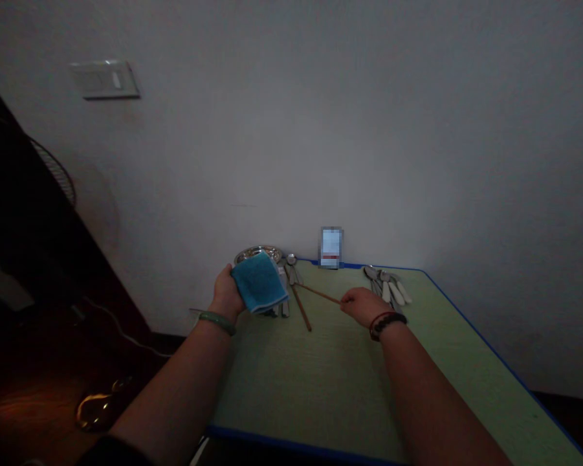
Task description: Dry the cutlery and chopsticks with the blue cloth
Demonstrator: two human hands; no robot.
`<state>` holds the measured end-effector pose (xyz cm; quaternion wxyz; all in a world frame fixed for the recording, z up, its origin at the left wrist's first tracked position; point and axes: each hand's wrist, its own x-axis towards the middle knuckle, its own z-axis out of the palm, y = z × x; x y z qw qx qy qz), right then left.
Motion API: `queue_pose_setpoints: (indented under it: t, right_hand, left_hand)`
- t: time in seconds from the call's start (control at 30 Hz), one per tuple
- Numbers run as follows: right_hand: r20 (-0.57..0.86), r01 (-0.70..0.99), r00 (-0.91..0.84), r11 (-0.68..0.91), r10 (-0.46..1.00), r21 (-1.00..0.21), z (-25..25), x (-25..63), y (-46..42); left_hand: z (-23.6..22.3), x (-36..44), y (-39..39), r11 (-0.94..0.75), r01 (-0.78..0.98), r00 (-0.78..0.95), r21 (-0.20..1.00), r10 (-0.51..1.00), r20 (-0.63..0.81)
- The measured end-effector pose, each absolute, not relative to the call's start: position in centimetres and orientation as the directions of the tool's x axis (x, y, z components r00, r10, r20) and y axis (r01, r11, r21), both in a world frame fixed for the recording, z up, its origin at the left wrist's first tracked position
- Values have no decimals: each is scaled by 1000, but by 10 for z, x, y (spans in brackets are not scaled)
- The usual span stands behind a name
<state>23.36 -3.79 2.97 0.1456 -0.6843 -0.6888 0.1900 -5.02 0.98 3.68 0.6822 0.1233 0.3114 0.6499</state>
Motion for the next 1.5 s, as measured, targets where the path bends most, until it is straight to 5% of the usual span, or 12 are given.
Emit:
queue_pose_setpoints:
  t: [0.37, 0.6, 0.77, 1.1, 1.5]
  right_hand:
    - [144, 821, 144, -37, 979, -570, 58, 263, -53]
    - [275, 556, 220, 112, 936, -823, 40, 238, -45]
    - [187, 347, 251, 92, 950, -933, 7, 207, -39]
    - [79, 378, 82, 42, 993, -925, -25, 193, -38]
    - [129, 534, -53, 137, 990, -835, -29, 195, -40]
  left_hand:
    - [34, -52, 11, 152, -819, 14, 553, 969, -245]
    - [30, -42, 9, 160, -776, 41, 610, 978, -205]
    - [25, -25, 3, 249, -781, 156, 573, 966, -207]
    - [12, -7, 4, 232, -791, 116, 566, 965, -233]
    - [16, -5, 2, 215, -823, 102, 526, 967, -235]
